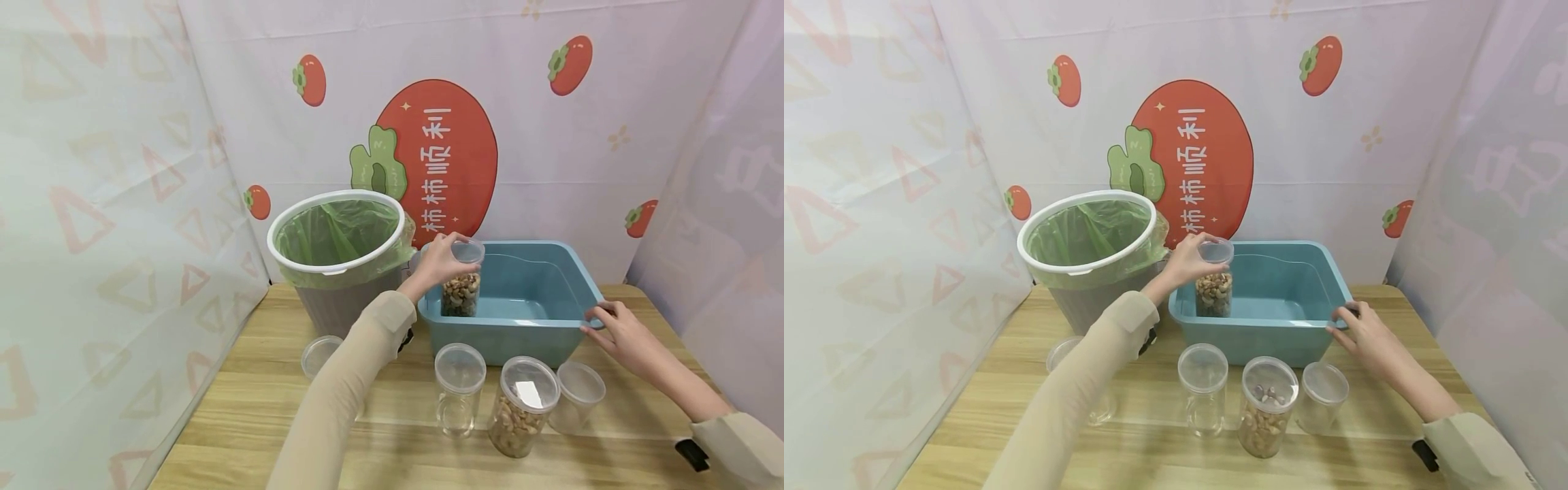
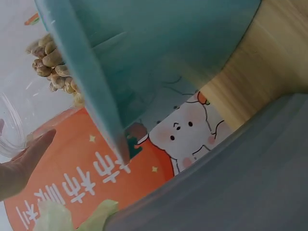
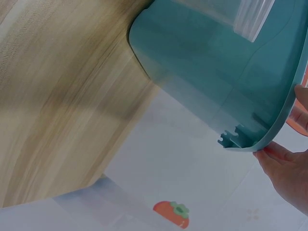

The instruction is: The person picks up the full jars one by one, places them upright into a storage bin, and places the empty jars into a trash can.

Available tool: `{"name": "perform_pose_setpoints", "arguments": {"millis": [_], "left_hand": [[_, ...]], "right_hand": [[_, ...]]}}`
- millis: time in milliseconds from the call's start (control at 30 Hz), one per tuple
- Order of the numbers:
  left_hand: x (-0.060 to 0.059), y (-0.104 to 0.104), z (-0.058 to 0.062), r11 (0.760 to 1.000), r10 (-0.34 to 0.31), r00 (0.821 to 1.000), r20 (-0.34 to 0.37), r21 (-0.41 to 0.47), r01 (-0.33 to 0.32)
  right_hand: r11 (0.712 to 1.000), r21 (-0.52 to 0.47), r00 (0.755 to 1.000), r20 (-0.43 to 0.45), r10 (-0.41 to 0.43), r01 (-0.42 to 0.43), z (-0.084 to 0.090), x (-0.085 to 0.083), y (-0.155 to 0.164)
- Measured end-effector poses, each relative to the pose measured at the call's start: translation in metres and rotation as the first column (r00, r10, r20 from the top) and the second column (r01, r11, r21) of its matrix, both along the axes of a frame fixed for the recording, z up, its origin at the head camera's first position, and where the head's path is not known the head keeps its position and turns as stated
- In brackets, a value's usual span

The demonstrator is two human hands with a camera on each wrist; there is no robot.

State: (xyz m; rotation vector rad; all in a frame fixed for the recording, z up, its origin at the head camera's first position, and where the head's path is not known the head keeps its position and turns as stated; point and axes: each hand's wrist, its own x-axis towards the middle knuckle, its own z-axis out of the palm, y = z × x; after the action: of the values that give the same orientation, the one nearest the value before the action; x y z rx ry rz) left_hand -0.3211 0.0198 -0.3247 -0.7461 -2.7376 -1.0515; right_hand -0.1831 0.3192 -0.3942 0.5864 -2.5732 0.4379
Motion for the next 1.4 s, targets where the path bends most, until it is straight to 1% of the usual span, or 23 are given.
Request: {"name": "perform_pose_setpoints", "arguments": {"millis": [200, 300, 467, 633, 800, 900, 1133, 1200, 1300, 1400], "left_hand": [[-0.002, 0.001, -0.015, 0.999, -0.021, 0.999, 0.036, -0.024, 0.022], [-0.001, 0.000, -0.019, 0.999, -0.029, 0.998, 0.054, -0.035, 0.031], [0.002, -0.001, -0.027, 0.999, -0.038, 0.994, 0.102, -0.019, 0.040], [0.002, -0.003, -0.037, 0.998, -0.057, 0.991, 0.121, -0.031, 0.061], [0.002, -0.004, -0.044, 0.997, -0.058, 0.989, 0.138, -0.048, 0.065], [0.002, -0.004, -0.047, 0.995, -0.062, 0.988, 0.145, -0.064, 0.072], [0.004, -0.007, -0.051, 0.991, -0.095, 0.982, 0.164, -0.081, 0.110], [0.005, -0.007, -0.051, 0.990, -0.100, 0.979, 0.176, -0.081, 0.115], [0.005, -0.008, -0.049, 0.988, -0.093, 0.975, 0.202, -0.099, 0.115], [0.006, -0.009, -0.044, 0.981, -0.079, 0.972, 0.219, -0.157, 0.115]], "right_hand": [[1.000, -0.002, 1.000, 0.003, 0.004, -0.004, -0.001, 0.000, 0.000], [1.000, -0.005, 1.000, -0.002, 0.006, -0.006, -0.002, 0.000, 0.000], [1.000, -0.012, 1.000, -0.004, 0.001, -0.001, -0.001, 0.000, 0.000], [1.000, -0.012, 1.000, -0.004, -0.001, 0.000, -0.001, 0.000, 0.001], [1.000, -0.007, 1.000, -0.007, 0.003, -0.003, -0.002, -0.001, 0.001], [1.000, -0.007, 1.000, -0.002, 0.000, -0.001, -0.001, -0.001, 0.001], [1.000, -0.007, 0.998, 0.061, -0.009, 0.010, -0.001, 0.001, 0.000], [1.000, -0.009, 0.998, 0.062, -0.010, 0.010, -0.001, 0.002, 0.000], [1.000, -0.011, 0.998, 0.059, -0.011, 0.011, -0.001, 0.002, 0.000], [1.000, -0.013, 0.998, 0.063, -0.012, 0.013, -0.001, 0.002, 0.000]]}}
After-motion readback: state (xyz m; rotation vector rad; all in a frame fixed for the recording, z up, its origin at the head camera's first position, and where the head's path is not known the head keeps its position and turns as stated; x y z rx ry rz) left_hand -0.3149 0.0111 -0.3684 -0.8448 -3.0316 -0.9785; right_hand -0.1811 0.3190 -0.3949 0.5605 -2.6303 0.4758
